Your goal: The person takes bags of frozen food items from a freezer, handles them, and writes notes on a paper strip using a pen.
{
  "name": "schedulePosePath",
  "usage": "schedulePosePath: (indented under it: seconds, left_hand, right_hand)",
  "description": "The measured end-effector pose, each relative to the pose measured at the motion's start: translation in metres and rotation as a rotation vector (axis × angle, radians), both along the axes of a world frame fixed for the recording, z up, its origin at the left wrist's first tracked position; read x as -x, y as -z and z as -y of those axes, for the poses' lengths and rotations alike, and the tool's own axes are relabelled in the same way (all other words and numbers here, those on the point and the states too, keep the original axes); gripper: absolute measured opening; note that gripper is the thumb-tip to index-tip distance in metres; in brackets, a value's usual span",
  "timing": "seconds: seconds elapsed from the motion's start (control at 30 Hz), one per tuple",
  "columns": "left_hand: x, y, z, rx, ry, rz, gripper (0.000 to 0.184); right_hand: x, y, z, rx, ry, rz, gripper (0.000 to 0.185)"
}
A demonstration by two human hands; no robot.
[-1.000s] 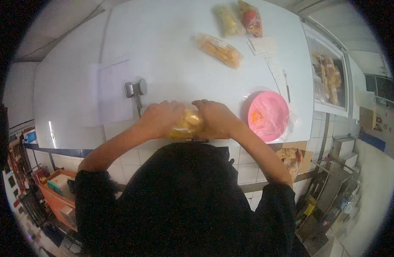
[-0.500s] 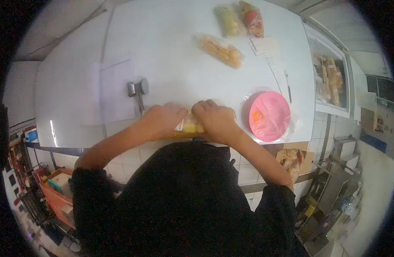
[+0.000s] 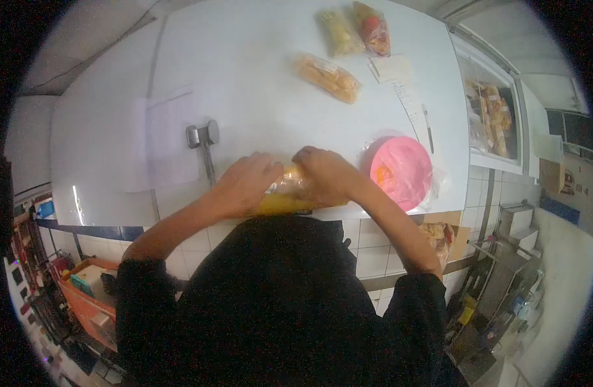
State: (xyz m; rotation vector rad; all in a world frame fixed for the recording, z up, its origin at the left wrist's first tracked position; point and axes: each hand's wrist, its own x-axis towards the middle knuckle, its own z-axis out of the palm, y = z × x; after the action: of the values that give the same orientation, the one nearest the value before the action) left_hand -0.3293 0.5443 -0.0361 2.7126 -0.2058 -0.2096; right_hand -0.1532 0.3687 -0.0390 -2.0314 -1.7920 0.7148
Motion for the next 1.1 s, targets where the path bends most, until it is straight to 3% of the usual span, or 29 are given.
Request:
schedulePosePath:
  seconds: [0.07,0.1,0.23,0.3,0.33,0.4,0.43,0.5,0.53,0.6,0.7,0.73,0.8,0.93,1.1]
  left_hand:
    - [0.011,0.017,0.007,-0.111,-0.016,0.133,0.057]
    - [0.015,0.023,0.008,-0.222,-0.034,0.266,0.057]
    - [-0.001,-0.009,-0.01,0.032,-0.138,0.137,0.05]
    - [-0.002,-0.007,-0.026,0.2,0.006,-0.036,0.048]
    - [-0.007,-0.015,-0.025,0.199,-0.004,-0.036,0.048]
    - [-0.022,-0.031,-0.021,0.04,0.017,-0.442,0.044]
    - [-0.017,-0.023,-0.019,0.038,0.016,-0.443,0.044]
    - [-0.007,-0.002,-0.01,-0.148,0.033,-0.088,0.027]
    - [-0.004,0.003,-0.009,-0.144,0.045,-0.089,0.027]
    - [0.001,0.009,-0.008,-0.299,0.091,0.307,0.035]
    - [-0.003,0.005,-0.017,-0.291,0.102,0.268,0.04]
    - [-0.006,0.005,-0.021,-0.292,0.097,0.269,0.04]
    - [-0.012,0.004,-0.031,-0.1,0.113,0.171,0.043]
    - [-0.023,0.0,-0.032,-0.092,0.104,0.085,0.045]
    - [-0.026,0.002,-0.027,-0.125,0.018,0.09,0.043]
  right_hand:
    - [0.0,-0.023,-0.016,0.388,0.051,-0.044,0.057]
    - [0.003,-0.017,-0.013,0.39,0.054,-0.047,0.057]
    - [0.019,0.012,0.006,0.069,0.129,0.116,0.047]
    - [0.017,0.013,0.005,-0.062,0.108,0.204,0.044]
    - [0.014,0.01,0.006,-0.113,0.078,0.183,0.045]
    - [0.007,0.0,0.004,-0.168,0.042,0.165,0.046]
    - [0.007,-0.01,0.003,-0.158,0.092,0.073,0.042]
    - [0.002,-0.023,-0.001,-0.15,0.159,-0.014,0.038]
    - [0.001,-0.026,-0.003,0.019,0.035,0.069,0.035]
    - [0.006,-0.022,-0.001,0.192,-0.087,0.146,0.033]
    - [0.028,-0.005,0.008,-0.029,0.082,0.262,0.03]
    - [0.027,-0.003,0.007,-0.03,0.078,0.264,0.03]
    - [0.024,-0.002,0.003,0.005,0.104,0.326,0.048]
    - [0.011,-0.017,-0.003,-0.13,0.118,0.19,0.051]
    - [0.008,-0.005,-0.004,-0.035,0.13,0.231,0.053]
